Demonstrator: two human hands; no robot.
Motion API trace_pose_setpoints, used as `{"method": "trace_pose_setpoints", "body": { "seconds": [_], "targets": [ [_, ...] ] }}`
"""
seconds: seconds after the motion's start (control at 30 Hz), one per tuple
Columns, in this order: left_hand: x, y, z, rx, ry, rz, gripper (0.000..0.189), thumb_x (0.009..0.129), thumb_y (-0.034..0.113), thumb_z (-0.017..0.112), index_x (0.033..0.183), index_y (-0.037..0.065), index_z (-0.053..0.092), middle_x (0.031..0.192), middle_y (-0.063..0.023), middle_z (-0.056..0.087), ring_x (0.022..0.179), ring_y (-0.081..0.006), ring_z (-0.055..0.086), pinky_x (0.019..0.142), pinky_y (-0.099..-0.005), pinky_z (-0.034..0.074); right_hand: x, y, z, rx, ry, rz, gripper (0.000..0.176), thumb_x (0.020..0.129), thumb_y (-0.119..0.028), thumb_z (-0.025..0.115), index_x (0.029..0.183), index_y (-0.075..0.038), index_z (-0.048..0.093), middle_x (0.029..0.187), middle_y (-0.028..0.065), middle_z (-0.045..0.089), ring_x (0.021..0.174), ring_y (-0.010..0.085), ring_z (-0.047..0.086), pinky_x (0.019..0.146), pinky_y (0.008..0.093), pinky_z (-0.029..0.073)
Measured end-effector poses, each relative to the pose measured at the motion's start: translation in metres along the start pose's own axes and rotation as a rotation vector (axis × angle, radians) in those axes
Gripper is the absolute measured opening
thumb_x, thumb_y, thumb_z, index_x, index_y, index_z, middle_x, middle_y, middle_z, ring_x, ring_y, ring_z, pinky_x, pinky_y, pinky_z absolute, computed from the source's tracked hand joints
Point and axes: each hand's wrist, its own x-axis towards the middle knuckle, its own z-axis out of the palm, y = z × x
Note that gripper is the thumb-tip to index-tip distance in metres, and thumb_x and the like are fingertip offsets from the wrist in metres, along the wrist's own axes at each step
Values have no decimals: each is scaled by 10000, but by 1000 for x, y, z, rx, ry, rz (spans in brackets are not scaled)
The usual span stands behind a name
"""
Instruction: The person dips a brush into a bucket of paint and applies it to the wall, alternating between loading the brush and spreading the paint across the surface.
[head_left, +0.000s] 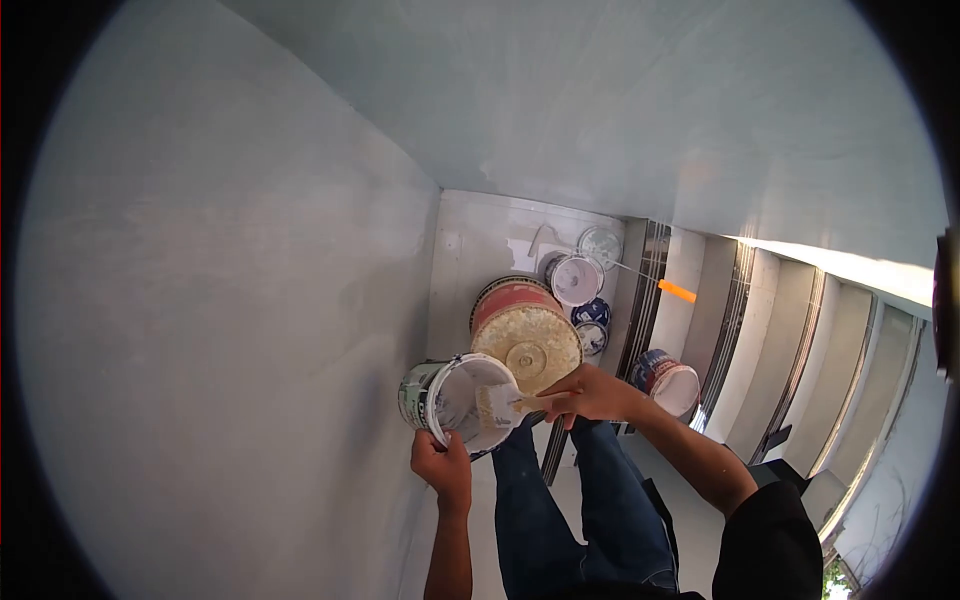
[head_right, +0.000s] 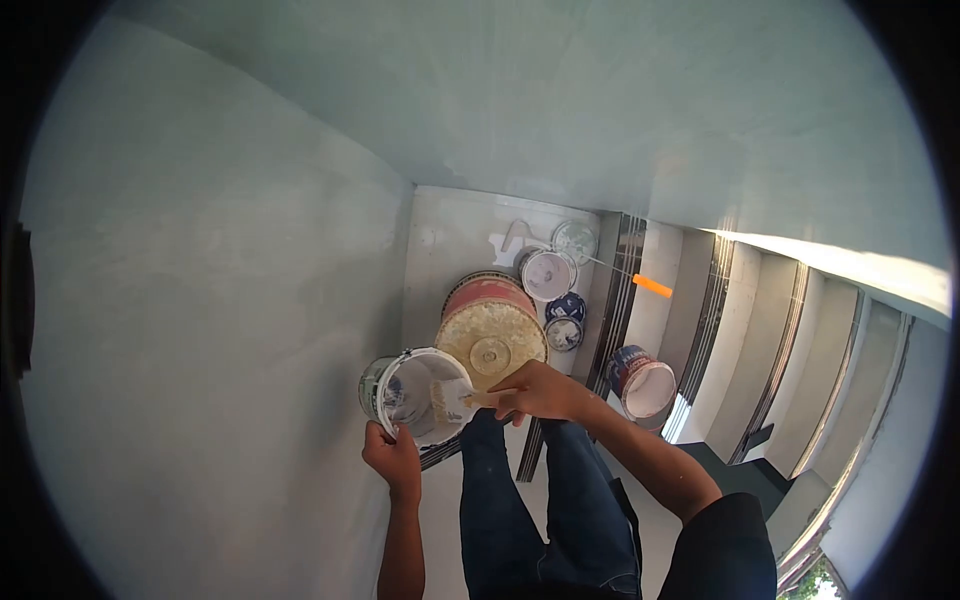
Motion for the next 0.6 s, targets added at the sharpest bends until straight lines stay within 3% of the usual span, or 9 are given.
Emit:
{"method": "trace_pose_setpoints", "body": {
  "seconds": [0.07,0.13,0.23,0.3,0.4,0.43,0.57,0.6],
  "targets": [
    [5,-17,15,7,-5,-4,248,778,-39,620,686,31,400,590,-32,416,550,-126,375,518,-299,346,36,11,-12,-215,-130,18,358,886,-230,627,1168,-23,703,938,81,747,703,123,701,556,258,504],
    [3,-34,29,16,16,-65,244,752,-43,623,674,29,404,594,-65,436,529,-175,411,517,-314,360,62,21,-12,-376,-18,-53,282,896,-208,584,1074,-23,700,827,128,725,700,199,700,586,341,515],
    [8,-36,46,-88,53,-191,247,792,-35,606,687,36,395,615,-17,449,572,-100,398,538,-275,351,90,24,-17,-616,82,-279,197,907,-195,557,995,-48,655,723,178,675,684,314,681,626,413,507],
    [10,-40,53,-163,81,-298,185,822,-24,593,733,21,437,664,-7,488,620,-75,418,581,-257,376,102,16,-30,-671,64,-407,178,888,-181,601,985,-49,669,730,167,684,657,305,681,604,399,503],
    [11,-38,52,-212,100,-407,21,867,-4,550,885,-13,546,845,-46,605,776,-101,537,747,-253,448,106,-4,-46,-659,91,-545,188,849,-187,649,970,-52,699,704,147,684,641,295,679,601,384,504],
    [10,-41,47,-226,82,-415,119,871,18,550,972,-34,586,921,-75,645,828,-131,584,782,-272,473,111,-7,-46,-632,96,-575,198,834,-193,662,965,-54,711,689,140,682,640,293,678,605,380,506],
    [10,-38,50,-230,158,-477,213,867,28,554,1058,-56,600,991,-111,666,881,-158,615,823,-298,482,127,-32,-61,-528,49,-491,196,839,-182,680,959,-34,724,728,126,697,663,273,686,624,352,510],
    [8,-41,50,-247,174,-495,232,868,30,555,1076,-61,601,1006,-118,667,894,-164,619,833,-304,483,139,-33,-64,-480,86,-566,192,840,-168,690,966,-25,721,741,130,700,667,260,686,631,340,508]
  ]
}}
